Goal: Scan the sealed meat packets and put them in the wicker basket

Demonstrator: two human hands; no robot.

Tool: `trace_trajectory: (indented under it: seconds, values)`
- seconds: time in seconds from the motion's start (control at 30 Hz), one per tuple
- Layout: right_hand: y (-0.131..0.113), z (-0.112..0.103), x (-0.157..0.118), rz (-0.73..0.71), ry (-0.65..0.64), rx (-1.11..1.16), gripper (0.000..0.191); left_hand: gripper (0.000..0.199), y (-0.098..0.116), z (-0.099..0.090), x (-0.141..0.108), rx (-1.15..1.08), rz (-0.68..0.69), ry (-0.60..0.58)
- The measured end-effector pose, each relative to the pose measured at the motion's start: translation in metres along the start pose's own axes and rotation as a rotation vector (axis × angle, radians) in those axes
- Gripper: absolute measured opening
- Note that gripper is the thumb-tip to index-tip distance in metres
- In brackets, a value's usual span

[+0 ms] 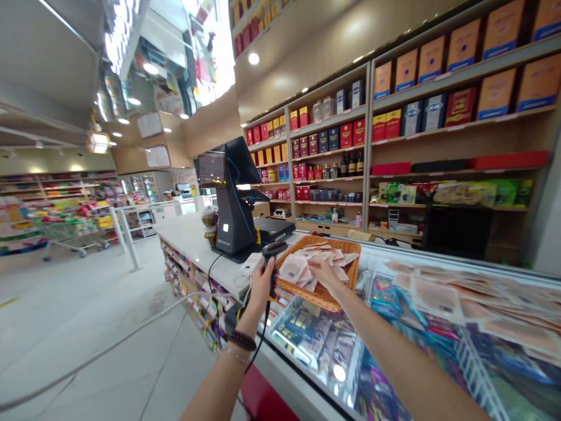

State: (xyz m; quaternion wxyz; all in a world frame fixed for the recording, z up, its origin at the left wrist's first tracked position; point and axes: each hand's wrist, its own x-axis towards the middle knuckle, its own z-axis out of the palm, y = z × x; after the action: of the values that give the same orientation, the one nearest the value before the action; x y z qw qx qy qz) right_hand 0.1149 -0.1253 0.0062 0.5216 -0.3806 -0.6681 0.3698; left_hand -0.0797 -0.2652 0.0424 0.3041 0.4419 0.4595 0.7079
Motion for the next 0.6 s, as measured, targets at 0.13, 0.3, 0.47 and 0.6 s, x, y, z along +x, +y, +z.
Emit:
trace_trajectory:
  seconds: [0.13,0.3,0.47,0.6]
  values:
    - [0.013,-0.048,-0.014,0.026,0.082,-0.179,0.015,0.078,0.0,0.017,-0.011,0.015,-0.048,-0.044]
    - [0.018,-0.138,-0.042,-0.045,0.253,-0.256,0.021,0.081,0.001,0.064,-0.027,-0.053,-0.075,-0.209]
    - [0.01,-0.243,-0.081,-0.002,0.461,-0.394,0.019,0.083,-0.004,0.128,-0.048,-0.163,-0.101,-0.352]
    - [0.004,-0.311,-0.115,0.14,0.625,-0.499,0.017,0.079,-0.01,0.179,-0.069,-0.219,-0.119,-0.513]
